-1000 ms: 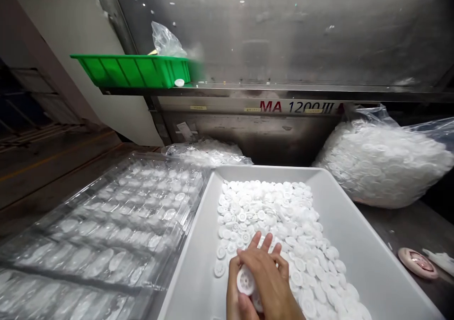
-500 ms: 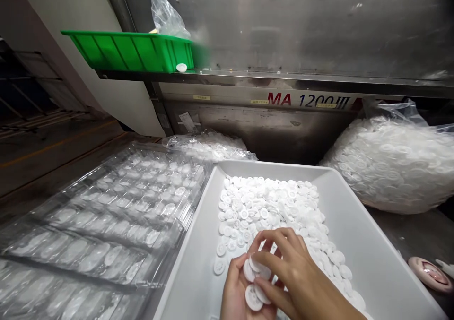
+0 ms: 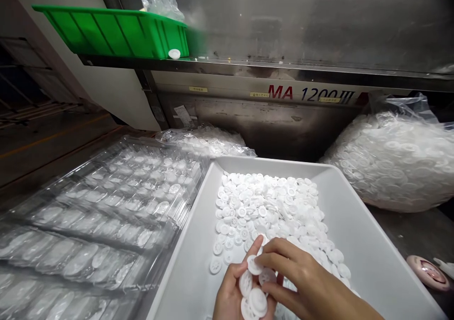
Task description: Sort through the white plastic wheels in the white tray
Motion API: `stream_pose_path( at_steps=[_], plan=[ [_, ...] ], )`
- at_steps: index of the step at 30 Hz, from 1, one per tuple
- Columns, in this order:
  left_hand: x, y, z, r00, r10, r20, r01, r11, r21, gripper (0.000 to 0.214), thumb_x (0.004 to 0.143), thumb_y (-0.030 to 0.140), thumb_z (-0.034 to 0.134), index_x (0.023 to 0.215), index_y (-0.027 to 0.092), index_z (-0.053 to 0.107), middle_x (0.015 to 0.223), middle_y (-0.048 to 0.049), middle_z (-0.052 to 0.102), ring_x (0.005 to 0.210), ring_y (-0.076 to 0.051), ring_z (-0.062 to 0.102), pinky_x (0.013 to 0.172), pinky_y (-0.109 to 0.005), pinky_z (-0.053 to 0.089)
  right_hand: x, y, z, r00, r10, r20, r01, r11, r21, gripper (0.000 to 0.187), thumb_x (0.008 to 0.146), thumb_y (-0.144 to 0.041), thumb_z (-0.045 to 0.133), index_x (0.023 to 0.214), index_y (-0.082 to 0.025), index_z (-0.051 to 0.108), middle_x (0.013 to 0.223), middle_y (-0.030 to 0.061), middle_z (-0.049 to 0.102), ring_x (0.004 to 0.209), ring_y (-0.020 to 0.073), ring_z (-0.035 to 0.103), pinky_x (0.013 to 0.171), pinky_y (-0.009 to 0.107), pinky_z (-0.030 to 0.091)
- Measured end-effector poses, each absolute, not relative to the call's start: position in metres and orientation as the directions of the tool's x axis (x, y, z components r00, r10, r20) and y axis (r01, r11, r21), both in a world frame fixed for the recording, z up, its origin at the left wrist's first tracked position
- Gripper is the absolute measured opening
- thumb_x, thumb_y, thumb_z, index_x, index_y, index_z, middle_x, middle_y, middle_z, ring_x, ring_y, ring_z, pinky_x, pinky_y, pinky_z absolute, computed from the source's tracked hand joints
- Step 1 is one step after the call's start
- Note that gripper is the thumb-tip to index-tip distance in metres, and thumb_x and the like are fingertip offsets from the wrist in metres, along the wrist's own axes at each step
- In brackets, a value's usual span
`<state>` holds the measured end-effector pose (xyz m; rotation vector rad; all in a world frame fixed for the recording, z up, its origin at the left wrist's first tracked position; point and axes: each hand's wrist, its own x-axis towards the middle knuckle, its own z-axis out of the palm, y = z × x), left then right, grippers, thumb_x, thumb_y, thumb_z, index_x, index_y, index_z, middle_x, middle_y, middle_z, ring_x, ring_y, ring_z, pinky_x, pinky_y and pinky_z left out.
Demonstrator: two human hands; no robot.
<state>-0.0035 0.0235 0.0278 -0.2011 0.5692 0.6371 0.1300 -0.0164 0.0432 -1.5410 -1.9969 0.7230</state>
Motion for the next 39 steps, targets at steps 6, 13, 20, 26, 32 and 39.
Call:
stream_pose_path(
  at_steps=[6, 13, 20, 26, 32, 39],
  plan=[
    [-0.004, 0.017, 0.021, 0.699, 0.518, -0.494, -0.576, 0.816, 0.041, 0.054, 0.085, 0.013, 0.035, 0.138, 0.018, 0.028, 0.112, -0.0086, 0.066, 0.101, -0.016, 0.061, 0.078, -0.024, 0.043, 0.124, -0.014, 0.041, -0.163, 0.969, 0.183, 0.690, 0.245, -0.681, 0.015, 0.083, -0.013, 0.054, 0.096, -0.020, 0.060, 0.083, 0.0025, 0.056, 0.077, 0.0154, 0.051, 0.064, 0.028, 0.045],
    [-0.006, 0.017, 0.016, 0.698, 0.537, -0.473, -0.537, 0.830, 0.150, 0.048, 0.087, 0.015, 0.036, 0.134, 0.028, 0.035, 0.116, -0.0026, 0.064, 0.100, -0.014, 0.059, 0.092, -0.029, 0.038, 0.125, -0.016, 0.041, -0.139, 0.959, 0.248, 0.708, 0.271, -0.653, 0.016, 0.084, -0.007, 0.045, 0.084, -0.015, 0.059, 0.083, 0.0059, 0.056, 0.076, 0.0160, 0.049, 0.062, 0.028, 0.043],
    [-0.006, 0.020, 0.007, 0.669, 0.549, -0.501, -0.556, 0.817, 0.153, 0.053, 0.087, 0.016, 0.039, 0.137, 0.028, 0.029, 0.112, -0.0063, 0.067, 0.096, -0.015, 0.061, 0.094, -0.031, 0.037, 0.137, -0.019, 0.064, -0.166, 0.986, 0.032, 0.737, 0.146, -0.660, 0.023, 0.076, -0.010, 0.062, 0.094, -0.022, 0.058, 0.092, 0.0008, 0.056, 0.083, 0.0152, 0.051, 0.068, 0.027, 0.047],
    [-0.005, 0.023, 0.013, 0.660, 0.560, -0.500, -0.577, 0.805, 0.139, 0.052, 0.087, 0.019, 0.034, 0.138, 0.018, 0.028, 0.122, -0.0106, 0.061, 0.116, -0.021, 0.052, 0.098, -0.035, 0.035, 0.144, -0.017, 0.063, -0.195, 0.980, -0.032, 0.716, 0.120, -0.688, 0.025, 0.075, -0.011, 0.065, 0.092, -0.027, 0.057, 0.087, -0.0056, 0.059, 0.080, 0.0128, 0.053, 0.066, 0.025, 0.043],
    [-0.008, 0.023, 0.023, 0.667, 0.543, -0.510, -0.570, 0.813, 0.118, 0.056, 0.082, 0.018, 0.037, 0.137, 0.013, 0.029, 0.121, -0.0136, 0.060, 0.119, -0.024, 0.049, 0.102, -0.039, 0.030, 0.146, -0.015, 0.056, -0.091, 0.990, -0.111, 0.632, -0.029, -0.774, 0.013, 0.083, -0.019, 0.057, 0.090, -0.030, 0.060, 0.087, -0.0084, 0.063, 0.080, 0.0098, 0.057, 0.071, 0.023, 0.045],
    [-0.008, 0.022, 0.015, 0.690, 0.550, -0.471, -0.603, 0.797, 0.047, 0.061, 0.074, 0.021, 0.045, 0.134, 0.011, 0.033, 0.117, -0.0166, 0.061, 0.116, -0.029, 0.050, 0.103, -0.039, 0.032, 0.149, -0.015, 0.052, 0.000, 0.993, -0.118, 0.619, -0.093, -0.780, 0.010, 0.086, -0.025, 0.053, 0.093, -0.029, 0.059, 0.081, -0.0065, 0.062, 0.072, 0.0103, 0.056, 0.061, 0.023, 0.044]
  ],
)
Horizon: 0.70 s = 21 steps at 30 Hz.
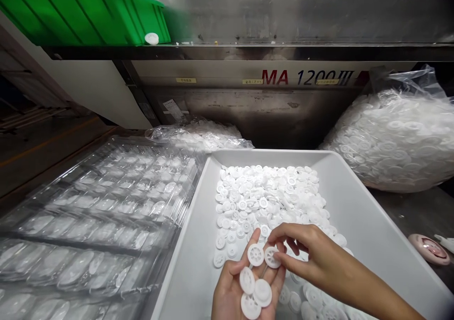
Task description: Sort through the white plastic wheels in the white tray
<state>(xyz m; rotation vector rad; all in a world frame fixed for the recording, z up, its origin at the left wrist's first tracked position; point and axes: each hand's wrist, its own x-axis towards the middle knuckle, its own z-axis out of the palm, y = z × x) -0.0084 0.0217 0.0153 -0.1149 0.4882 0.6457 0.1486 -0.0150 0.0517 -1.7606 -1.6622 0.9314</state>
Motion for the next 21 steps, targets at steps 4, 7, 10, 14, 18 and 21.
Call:
stream_pose_path(
  at_steps=[4, 7, 10, 14, 18, 21],
  plan=[
    [-0.010, 0.023, 0.011, 0.705, 0.543, -0.456, -0.598, 0.801, 0.031, 0.063, 0.075, 0.022, 0.045, 0.135, 0.012, 0.029, 0.120, -0.0166, 0.059, 0.119, -0.029, 0.048, 0.103, -0.039, 0.033, 0.150, -0.017, 0.053, 0.005, 0.995, -0.095, 0.644, -0.077, -0.762, 0.009, 0.086, -0.024, 0.052, 0.094, -0.027, 0.056, 0.082, -0.0042, 0.059, 0.075, 0.0116, 0.055, 0.064, 0.025, 0.044],
    [-0.016, 0.023, 0.005, 0.731, 0.546, -0.409, -0.569, 0.819, 0.076, 0.055, 0.079, 0.022, 0.041, 0.133, 0.016, 0.037, 0.122, -0.0136, 0.059, 0.119, -0.027, 0.049, 0.096, -0.035, 0.039, 0.146, -0.020, 0.059, -0.107, 0.993, -0.042, 0.684, 0.043, -0.728, 0.009, 0.085, -0.025, 0.056, 0.094, -0.026, 0.055, 0.085, -0.0031, 0.057, 0.079, 0.0117, 0.054, 0.067, 0.024, 0.044],
    [-0.023, 0.022, -0.001, 0.785, 0.503, -0.361, -0.496, 0.860, 0.118, 0.046, 0.082, 0.020, 0.036, 0.125, 0.024, 0.050, 0.123, -0.0096, 0.060, 0.116, -0.024, 0.052, 0.082, -0.031, 0.045, 0.136, -0.023, 0.062, -0.332, 0.942, 0.046, 0.781, 0.303, -0.546, 0.011, 0.087, -0.025, 0.055, 0.097, -0.023, 0.056, 0.086, -0.0003, 0.057, 0.076, 0.0129, 0.055, 0.063, 0.025, 0.044],
    [-0.025, 0.021, 0.000, 0.802, 0.527, -0.281, -0.490, 0.850, 0.193, 0.051, 0.073, 0.012, 0.036, 0.118, 0.024, 0.057, 0.121, -0.0057, 0.061, 0.120, -0.022, 0.048, 0.100, -0.039, 0.032, 0.126, -0.026, 0.053, -0.451, 0.890, 0.070, 0.832, 0.448, -0.326, 0.013, 0.092, -0.023, 0.044, 0.095, -0.020, 0.057, 0.080, 0.0015, 0.057, 0.069, 0.0140, 0.055, 0.056, 0.027, 0.044],
    [-0.022, 0.022, 0.006, 0.807, 0.544, -0.231, -0.505, 0.838, 0.207, 0.062, 0.062, 0.006, 0.038, 0.119, 0.023, 0.056, 0.131, -0.0064, 0.053, 0.124, -0.024, 0.042, 0.108, -0.042, 0.017, 0.126, -0.027, 0.042, -0.462, 0.878, 0.125, 0.835, 0.479, -0.270, 0.015, 0.092, -0.019, 0.041, 0.088, -0.019, 0.056, 0.072, 0.0007, 0.054, 0.060, 0.0136, 0.054, 0.046, 0.027, 0.040],
    [-0.022, 0.024, 0.007, 0.798, 0.558, -0.229, -0.528, 0.829, 0.181, 0.067, 0.058, 0.006, 0.037, 0.121, 0.023, 0.052, 0.130, -0.0079, 0.054, 0.126, -0.024, 0.040, 0.109, -0.043, 0.014, 0.126, -0.027, 0.040, -0.473, 0.868, 0.150, 0.838, 0.496, -0.228, 0.014, 0.090, -0.016, 0.042, 0.084, -0.019, 0.054, 0.070, 0.0011, 0.053, 0.055, 0.0127, 0.052, 0.042, 0.026, 0.039]
  ],
)
